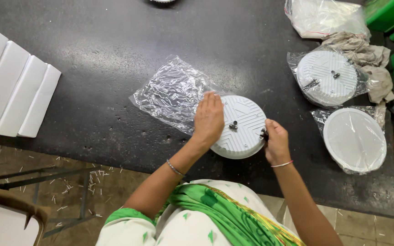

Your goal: The person wraps round LED ceiling light fixtures in clear plastic film at a workbench. They pull a sheet of plastic wrap, place a fixture on it, fold the film over the fixture, press the wrap closed, and set the wrapped fixture aside with other finished ones, repeating the process.

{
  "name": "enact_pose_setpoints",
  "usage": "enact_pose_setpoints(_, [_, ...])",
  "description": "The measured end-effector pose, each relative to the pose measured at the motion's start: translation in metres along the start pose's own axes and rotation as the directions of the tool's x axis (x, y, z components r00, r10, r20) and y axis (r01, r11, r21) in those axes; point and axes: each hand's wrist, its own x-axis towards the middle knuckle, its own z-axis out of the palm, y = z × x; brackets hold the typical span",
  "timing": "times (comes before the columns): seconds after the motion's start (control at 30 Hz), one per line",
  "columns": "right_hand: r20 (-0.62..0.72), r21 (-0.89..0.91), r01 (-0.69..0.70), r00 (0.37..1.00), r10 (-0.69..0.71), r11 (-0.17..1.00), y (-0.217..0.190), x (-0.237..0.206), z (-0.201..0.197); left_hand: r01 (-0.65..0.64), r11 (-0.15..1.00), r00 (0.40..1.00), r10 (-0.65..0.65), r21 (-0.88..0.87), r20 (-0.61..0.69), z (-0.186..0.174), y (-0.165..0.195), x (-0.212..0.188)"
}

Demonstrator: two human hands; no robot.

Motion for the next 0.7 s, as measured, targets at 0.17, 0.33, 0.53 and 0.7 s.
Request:
enact_pose_setpoints(0.17, [0.152,0.113,-0.087,0.986,0.069,0.990,0.000,-0.011,0.033,-0.077,0.997,0.997,0.077,-0.016,-0.026,0.006,0.010,-0.004])
enact_pose_setpoints(0.33, [0.325,0.043,-0.309,0.904,0.279,0.950,-0.013,-0.028,0.080,-0.037,0.972,0.999,0.028,-0.233,-0.043,0.010,-0.004,-0.001])
enact_pose_setpoints(0.53, [0.324,0.053,-0.160,0.936,0.135,0.986,-0.009,-0.021,0.144,0.003,0.949,0.999,-0.020,-0.316,-0.050,0.001,-0.012,0.005])
enact_pose_setpoints(0.7, [0.399,0.323,-0.327,0.898,0.185,0.888,0.006,0.021,0.197,0.008,0.932,0.999,-0.027,-0.362,-0.047,-0.020,-0.015,0.011])
